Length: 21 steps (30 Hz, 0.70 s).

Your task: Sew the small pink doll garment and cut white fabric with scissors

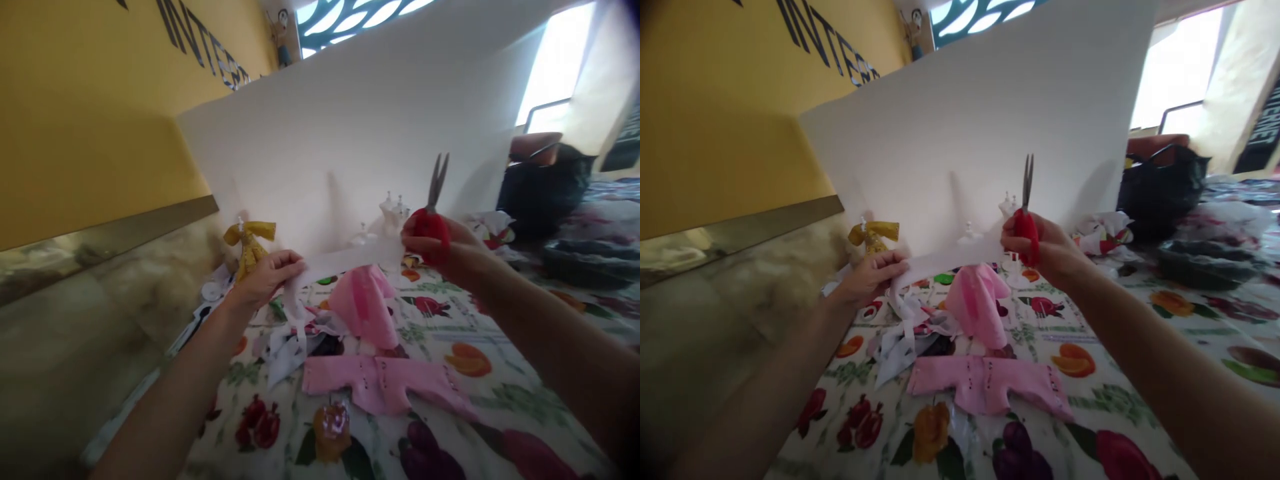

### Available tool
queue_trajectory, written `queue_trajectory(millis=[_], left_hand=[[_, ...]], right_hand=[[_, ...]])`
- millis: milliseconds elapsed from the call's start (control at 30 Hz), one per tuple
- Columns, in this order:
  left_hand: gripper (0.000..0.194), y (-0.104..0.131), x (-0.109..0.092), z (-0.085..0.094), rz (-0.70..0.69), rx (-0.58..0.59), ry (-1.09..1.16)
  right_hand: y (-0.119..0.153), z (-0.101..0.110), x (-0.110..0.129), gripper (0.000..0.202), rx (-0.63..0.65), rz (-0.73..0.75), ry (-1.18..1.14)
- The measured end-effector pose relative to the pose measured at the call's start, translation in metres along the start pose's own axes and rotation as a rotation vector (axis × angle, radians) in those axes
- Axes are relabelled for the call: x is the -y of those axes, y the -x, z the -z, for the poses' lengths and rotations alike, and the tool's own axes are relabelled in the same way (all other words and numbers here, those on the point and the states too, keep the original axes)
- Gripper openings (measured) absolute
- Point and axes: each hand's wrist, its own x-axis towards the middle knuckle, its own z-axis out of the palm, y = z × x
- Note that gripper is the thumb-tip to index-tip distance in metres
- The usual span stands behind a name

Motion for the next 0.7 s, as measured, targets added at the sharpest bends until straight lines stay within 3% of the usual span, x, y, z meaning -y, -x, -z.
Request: queue_trajectory(millis=[167, 267, 400, 533, 700], left_hand=[[0.027, 0.039, -0.012, 0.025, -0.013, -0.096, -0.037], [0.026, 0.065, -0.016, 0.043, 0.019, -0.174, -0.087], [0.028, 0.094, -0.015, 0.064, 0.100, -0.235, -0.179], [0.031, 0.106, -0.005, 0.075, 0.172, -0.249, -0.187], [0.027, 0.101, 0.008, 0.079, 0.198, -0.261, -0.178]], right_hand=[[0.017, -0.042, 0.028, 0.019, 0.105, 0.068, 0.077], [0.020, -0.074, 0.032, 0.018, 0.171, 0.094, 0.083], [0.013, -0.116, 0.009, 0.021, 0.227, 0.083, 0.072], [0.006, -0.153, -0.028, 0.021, 0.196, -0.019, 0.393], [0.017, -0.167, -0.047, 0.035, 0.217, -0.096, 0.518]])
